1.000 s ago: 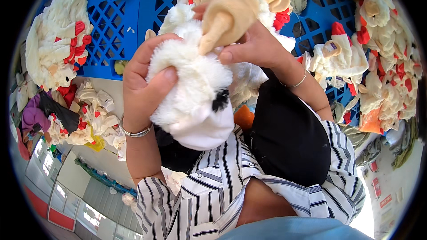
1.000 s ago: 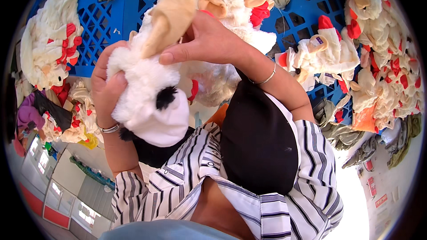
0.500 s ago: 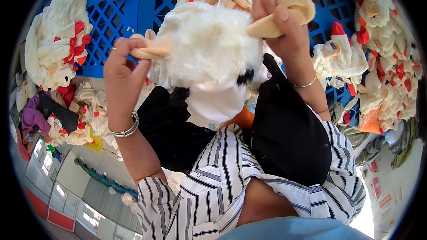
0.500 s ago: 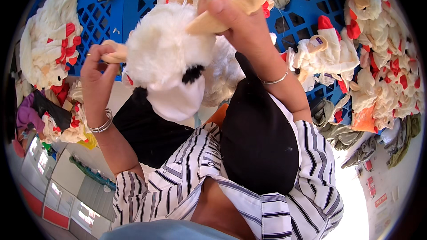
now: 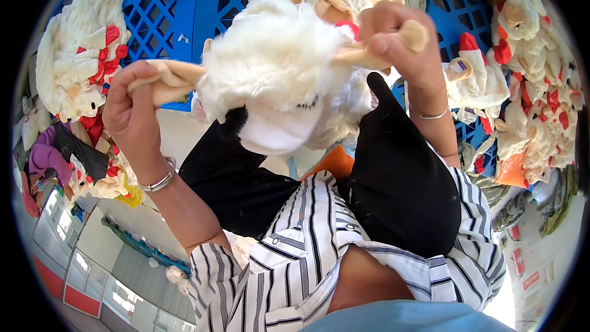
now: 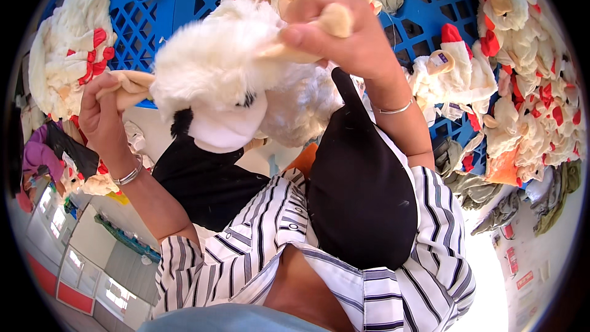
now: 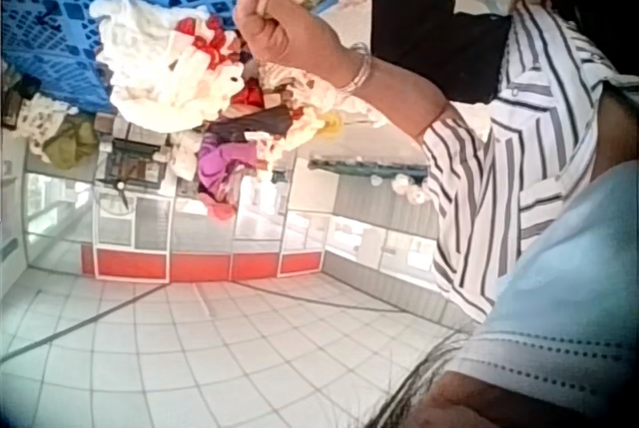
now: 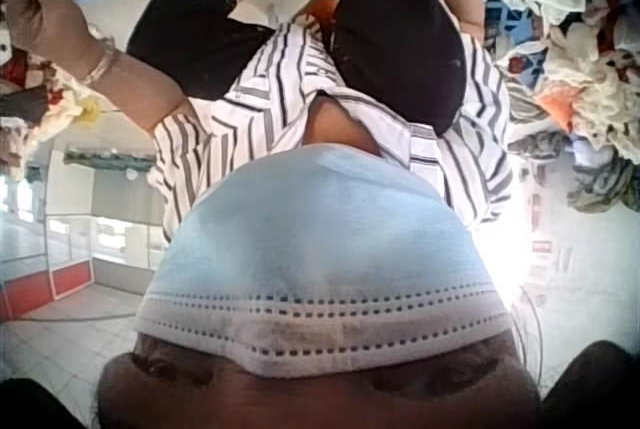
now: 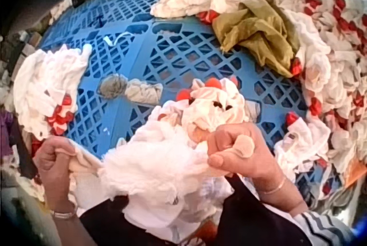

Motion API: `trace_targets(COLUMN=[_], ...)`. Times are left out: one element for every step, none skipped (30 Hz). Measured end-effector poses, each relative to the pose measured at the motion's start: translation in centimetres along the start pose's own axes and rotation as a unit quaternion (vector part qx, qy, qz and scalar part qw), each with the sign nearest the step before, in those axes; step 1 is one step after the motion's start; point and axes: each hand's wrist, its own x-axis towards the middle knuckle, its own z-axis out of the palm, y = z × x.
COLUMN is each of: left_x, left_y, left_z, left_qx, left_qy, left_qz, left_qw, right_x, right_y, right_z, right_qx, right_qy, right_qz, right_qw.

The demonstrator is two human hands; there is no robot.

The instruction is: The person assembles a white stuffed animal by hand, attaching red fabric pieces to the feet and adjusting the black facial features. The person repeatedly turns the plush toy over to inspect and secure the attachments, working with multiple similar items visible in the background.

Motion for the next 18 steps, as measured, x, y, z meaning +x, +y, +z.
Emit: trace_targets(left_x=[0.1,0.3,0.3,0.4,0.4,0.4,0.2,0.2,0.0,0.4,0.0,-0.4,-0.8,-1.6,-2.0,-2.2,-2.4,-2.5], left_y=[0.0,0.1,0.1,0.1,-0.1,-0.7,-1.5,-1.3,-0.2,1.5,3.4,4.6,4.2,3.2,2.6,2.9,3.2,3.4], left_z=[-0.1,-0.2,-0.4,-0.5,-0.3,0.1,0.6,2.2,3.4,5.0,6.6,7.7,7.8,7.9,7.9,7.9,8.0,8.0], left_qx=[-0.024,-0.049,-0.073,0.028,0.065,0.102,0.139,0.16,0.152,0.136,0.11,0.083,0.12,0.157,0.193,0.126,0.057,-0.013], left_qy=[0.015,0.03,0.045,0.01,-0.021,-0.052,-0.081,-0.056,-0.068,-0.087,-0.102,-0.119,-0.17,-0.218,-0.266,-0.276,-0.284,-0.288], left_qz=[-0.029,-0.058,-0.087,-0.091,-0.097,-0.103,-0.11,0.007,0.073,0.141,0.158,0.175,0.17,0.164,0.157,0.073,-0.011,-0.095], left_qw=[0.999,0.997,0.993,0.995,0.993,0.988,0.981,0.985,0.983,0.977,0.976,0.974,0.963,0.949,0.931,0.95,0.957,0.953], right_x=[-0.3,0.0,0.5,0.1,0.2,0.6,0.9,1.0,1.4,1.7,2.0,2.3,2.6,2.8,3.0,3.1,3.5,3.7], right_y=[0.8,0.9,0.7,-0.5,-1.2,-1.1,-0.7,-0.5,-0.7,-1.0,-1.3,-1.4,-1.6,-1.7,-1.8,-1.8,-1.4,-2.0], right_z=[0.4,-0.5,-1.4,-0.5,0.5,1.1,1.9,2.5,3.2,3.7,4.1,4.0,4.3,4.7,5.0,4.6,4.4,3.9], right_qx=[0.028,0.067,0.106,0.136,0.094,0.108,0.122,0.151,0.159,0.163,0.169,0.165,0.16,0.154,0.149,0.195,0.26,0.33], right_qy=[0.167,0.18,0.192,0.189,0.145,0.076,0.005,-0.028,-0.035,-0.034,-0.036,-0.063,-0.034,-0.007,0.021,0.089,0.168,0.097], right_qz=[-0.016,-0.01,-0.003,0.042,0.055,0.035,0.017,0.036,0.044,0.053,0.062,0.06,0.034,0.009,-0.017,0.03,0.022,-0.072], right_qw=[0.985,0.981,0.976,0.972,0.983,0.991,0.992,0.987,0.986,0.985,0.983,0.983,0.986,0.988,0.989,0.976,0.951,0.936])
